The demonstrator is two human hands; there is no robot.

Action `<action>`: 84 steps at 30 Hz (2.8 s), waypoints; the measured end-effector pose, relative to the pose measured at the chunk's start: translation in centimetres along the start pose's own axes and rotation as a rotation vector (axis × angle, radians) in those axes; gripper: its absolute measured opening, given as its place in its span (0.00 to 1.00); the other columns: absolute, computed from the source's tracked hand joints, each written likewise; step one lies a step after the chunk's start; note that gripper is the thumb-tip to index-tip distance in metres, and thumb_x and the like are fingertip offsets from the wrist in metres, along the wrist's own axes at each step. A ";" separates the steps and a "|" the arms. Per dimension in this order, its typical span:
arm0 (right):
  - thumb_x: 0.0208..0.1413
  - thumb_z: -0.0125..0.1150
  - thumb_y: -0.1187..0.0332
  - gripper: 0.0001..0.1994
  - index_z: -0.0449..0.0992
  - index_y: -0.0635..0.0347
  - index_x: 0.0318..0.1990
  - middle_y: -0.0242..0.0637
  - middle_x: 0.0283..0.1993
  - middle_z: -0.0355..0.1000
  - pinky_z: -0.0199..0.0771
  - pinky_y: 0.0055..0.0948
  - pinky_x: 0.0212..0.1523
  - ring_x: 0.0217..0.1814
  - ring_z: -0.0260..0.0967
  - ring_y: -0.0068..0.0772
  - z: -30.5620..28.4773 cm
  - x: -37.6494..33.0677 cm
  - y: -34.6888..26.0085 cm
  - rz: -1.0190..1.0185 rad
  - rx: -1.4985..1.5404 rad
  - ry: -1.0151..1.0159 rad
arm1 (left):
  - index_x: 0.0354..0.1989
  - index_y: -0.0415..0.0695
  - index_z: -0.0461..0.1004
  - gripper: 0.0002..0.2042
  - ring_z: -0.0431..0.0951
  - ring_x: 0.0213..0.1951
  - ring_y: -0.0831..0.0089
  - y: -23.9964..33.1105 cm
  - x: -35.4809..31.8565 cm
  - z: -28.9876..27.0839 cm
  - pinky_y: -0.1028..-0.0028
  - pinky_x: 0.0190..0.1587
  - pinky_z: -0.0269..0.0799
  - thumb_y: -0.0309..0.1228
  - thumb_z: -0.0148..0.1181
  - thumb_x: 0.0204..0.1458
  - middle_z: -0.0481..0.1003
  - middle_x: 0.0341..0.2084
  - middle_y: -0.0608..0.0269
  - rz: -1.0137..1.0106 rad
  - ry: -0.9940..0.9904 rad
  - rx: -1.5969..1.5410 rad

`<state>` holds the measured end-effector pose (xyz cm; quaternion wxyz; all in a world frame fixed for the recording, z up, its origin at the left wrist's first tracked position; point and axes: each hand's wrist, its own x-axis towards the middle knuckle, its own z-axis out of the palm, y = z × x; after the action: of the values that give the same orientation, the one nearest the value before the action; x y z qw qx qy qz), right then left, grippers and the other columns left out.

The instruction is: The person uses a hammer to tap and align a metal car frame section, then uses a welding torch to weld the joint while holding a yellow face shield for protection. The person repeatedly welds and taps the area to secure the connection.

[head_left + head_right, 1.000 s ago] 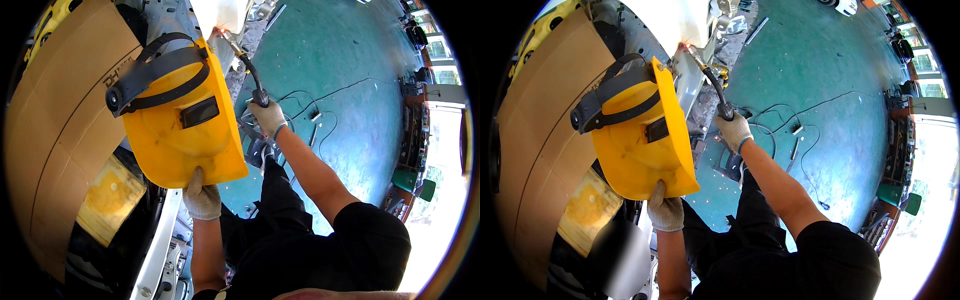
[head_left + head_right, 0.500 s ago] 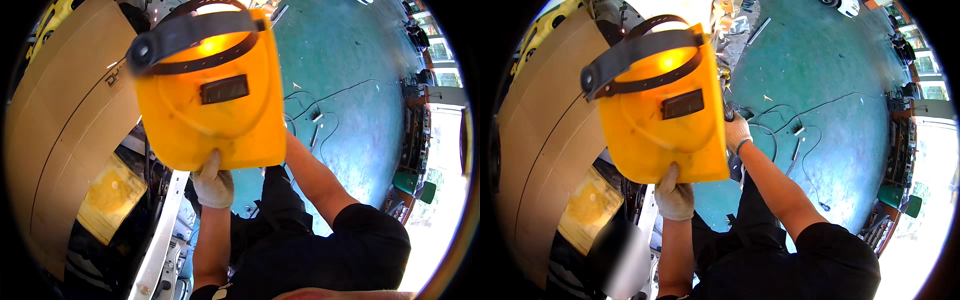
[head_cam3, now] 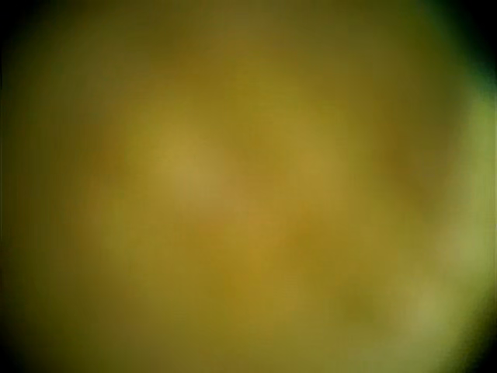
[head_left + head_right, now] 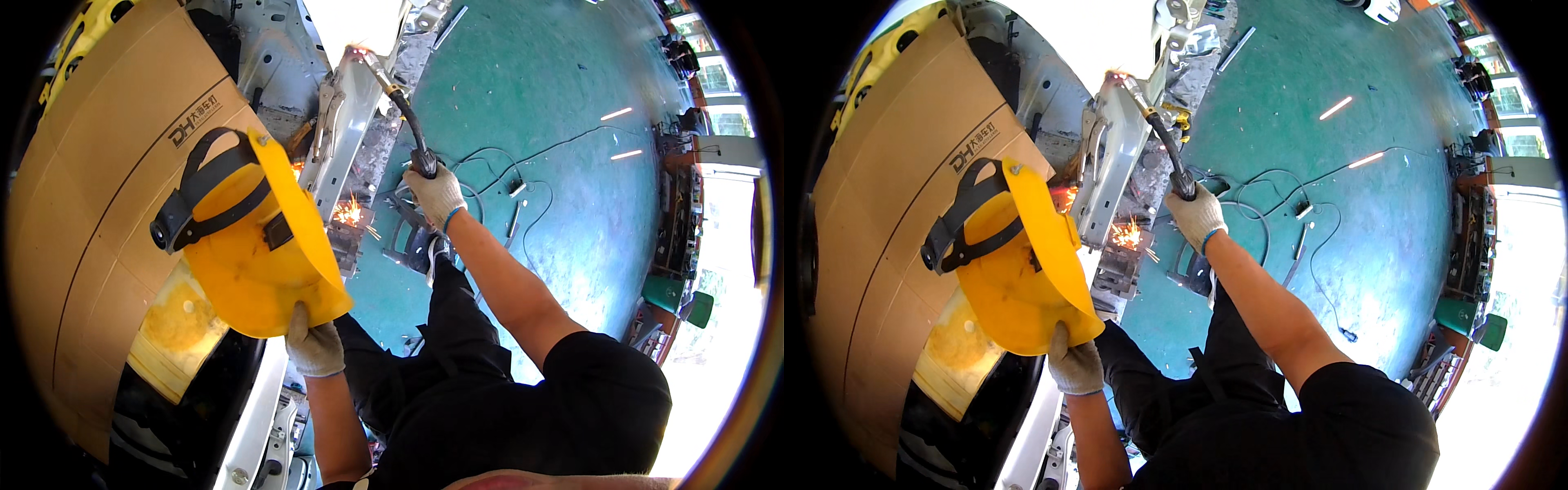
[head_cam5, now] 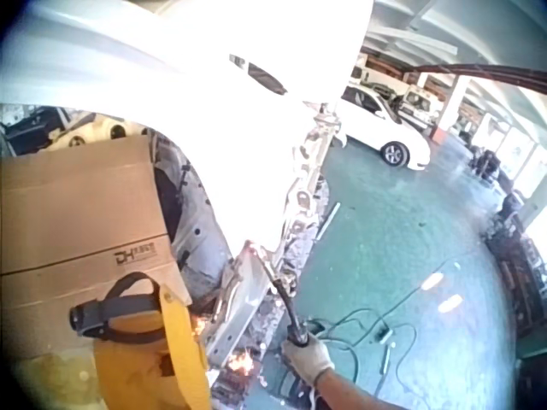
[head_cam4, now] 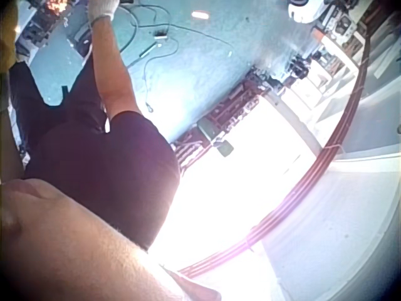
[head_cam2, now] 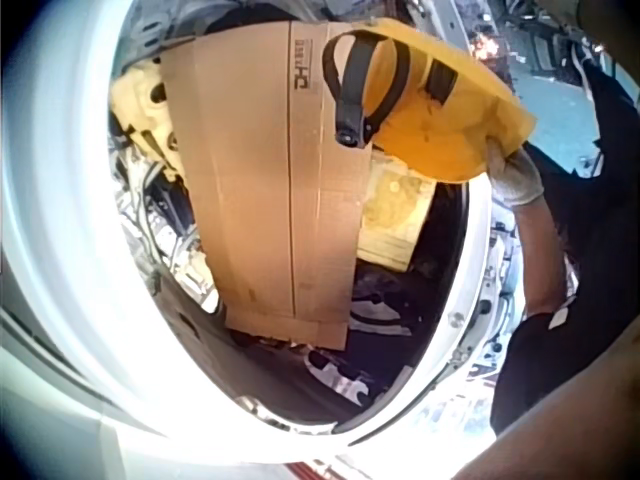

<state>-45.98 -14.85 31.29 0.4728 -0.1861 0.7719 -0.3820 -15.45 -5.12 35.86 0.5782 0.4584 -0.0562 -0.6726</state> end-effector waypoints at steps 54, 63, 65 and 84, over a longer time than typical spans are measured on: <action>0.57 0.69 0.50 0.29 0.74 0.49 0.64 0.47 0.48 0.83 0.80 0.43 0.53 0.53 0.81 0.54 9.6 -14.4 17.8 -0.137 -1.037 -1.107 | 0.75 0.43 0.61 0.26 0.71 0.70 0.53 -4.1 -4.4 -13.8 0.56 0.71 0.71 0.38 0.50 0.73 0.68 0.71 0.48 -0.088 -0.009 0.496; 0.59 0.65 0.51 0.29 0.79 0.57 0.63 0.50 0.57 0.81 0.77 0.46 0.64 0.63 0.78 0.51 16.6 -4.7 13.9 -0.295 -1.025 -0.944 | 0.72 0.39 0.64 0.31 0.69 0.70 0.49 -2.1 -12.8 -19.9 0.49 0.74 0.62 0.40 0.56 0.63 0.70 0.69 0.49 -0.140 0.503 -0.209; 0.57 0.63 0.57 0.24 0.81 0.60 0.58 0.51 0.55 0.80 0.76 0.52 0.62 0.59 0.77 0.59 20.8 -0.4 9.7 -0.580 -0.842 -0.569 | 0.72 0.38 0.65 0.30 0.69 0.70 0.49 -2.6 -13.8 -22.3 0.48 0.74 0.62 0.40 0.54 0.64 0.70 0.69 0.48 -0.162 0.526 -0.158; 0.60 0.63 0.64 0.22 0.77 0.57 0.62 0.49 0.46 0.82 0.81 0.44 0.52 0.49 0.83 0.49 15.1 -0.6 2.1 -0.351 -0.934 -0.910 | 0.72 0.41 0.67 0.31 0.69 0.70 0.51 -7.8 -9.6 -25.0 0.53 0.75 0.59 0.46 0.54 0.64 0.71 0.69 0.50 -0.236 0.487 -0.109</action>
<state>-32.34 -19.39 26.04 0.5518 -0.6361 0.5381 0.0371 -4.93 16.71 22.12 0.5159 0.5784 0.1747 -0.6073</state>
